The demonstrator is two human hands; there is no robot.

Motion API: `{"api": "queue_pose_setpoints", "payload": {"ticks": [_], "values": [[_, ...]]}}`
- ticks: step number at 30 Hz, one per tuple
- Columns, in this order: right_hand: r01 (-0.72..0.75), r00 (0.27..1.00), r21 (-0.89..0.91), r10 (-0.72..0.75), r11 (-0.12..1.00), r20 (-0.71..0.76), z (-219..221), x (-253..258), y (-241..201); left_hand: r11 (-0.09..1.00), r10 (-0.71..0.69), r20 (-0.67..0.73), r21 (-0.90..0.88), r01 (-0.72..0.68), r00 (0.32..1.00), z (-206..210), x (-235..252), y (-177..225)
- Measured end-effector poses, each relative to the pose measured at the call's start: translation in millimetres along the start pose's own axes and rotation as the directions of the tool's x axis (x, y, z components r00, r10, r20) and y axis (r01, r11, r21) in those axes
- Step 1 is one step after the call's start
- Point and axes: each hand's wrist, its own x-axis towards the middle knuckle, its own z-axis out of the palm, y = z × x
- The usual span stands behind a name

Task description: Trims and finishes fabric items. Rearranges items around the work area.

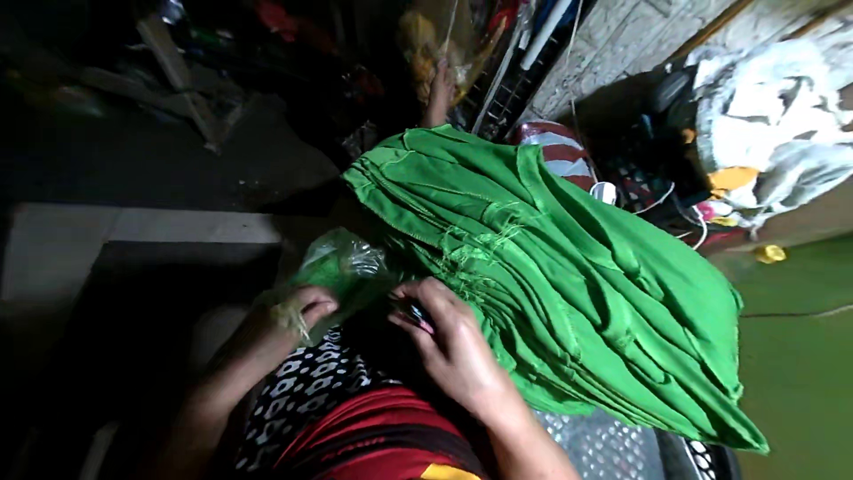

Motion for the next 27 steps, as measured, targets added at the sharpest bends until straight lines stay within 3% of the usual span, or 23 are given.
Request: {"api": "queue_pose_setpoints", "payload": {"ticks": [3,5,7,8,10,12,15,19,21,23,25,27], "values": [[0.156,0.986,-0.043,-0.158,0.987,-0.051,-52,-21,-2,0.946,0.308,-0.186,-0.05,-0.322,0.933,1,2,-6],[0.117,0.987,-0.083,-0.126,0.99,-0.104,-100,-39,-2,0.858,0.419,-0.161,-0.252,-0.448,0.894,-1,9,-6],[0.028,0.97,-0.173,-0.069,0.985,-0.235,-147,-52,-4,0.729,0.473,-0.105,-0.511,-0.456,0.875,-4,12,7],[-0.013,0.955,-0.228,-0.055,0.973,-0.29,-165,-54,-6,0.657,0.46,-0.146,-0.608,-0.446,0.876,-2,13,19],[-0.098,0.948,-0.348,-0.019,0.932,-0.316,-188,-48,-4,0.555,0.468,-0.285,-0.641,-0.53,0.836,7,22,42],[-0.157,0.969,-0.457,0.047,0.876,-0.242,-193,-30,3,0.507,0.521,-0.379,-0.583,-0.635,0.764,16,40,64],[-0.168,0.986,-0.514,0.147,0.841,-0.082,-182,-2,27,0.636,0.42,-0.421,-0.495,-0.592,0.804,19,54,117],[-0.159,0.985,-0.503,0.17,0.85,-0.024,-168,13,45,0.865,0.421,-0.384,-0.103,-0.491,0.822,36,89,172],[-0.134,0.99,-0.496,0.097,0.858,-0.1,-166,11,44,0.939,0.34,-0.283,0.055,-0.339,0.897,44,100,194],[-0.076,0.979,-0.567,-0.046,0.821,-0.199,-166,10,37,0.958,0.278,-0.252,0.142,-0.249,0.927,49,107,207],[-0.021,0.949,-0.686,-0.202,0.727,-0.243,-170,9,26,0.956,0.29,-0.278,0.139,-0.26,0.916,44,108,208],[0.035,0.929,-0.773,-0.305,0.634,-0.208,-179,5,21,0.924,0.381,-0.302,0.117,-0.363,0.874,35,102,194]]}}
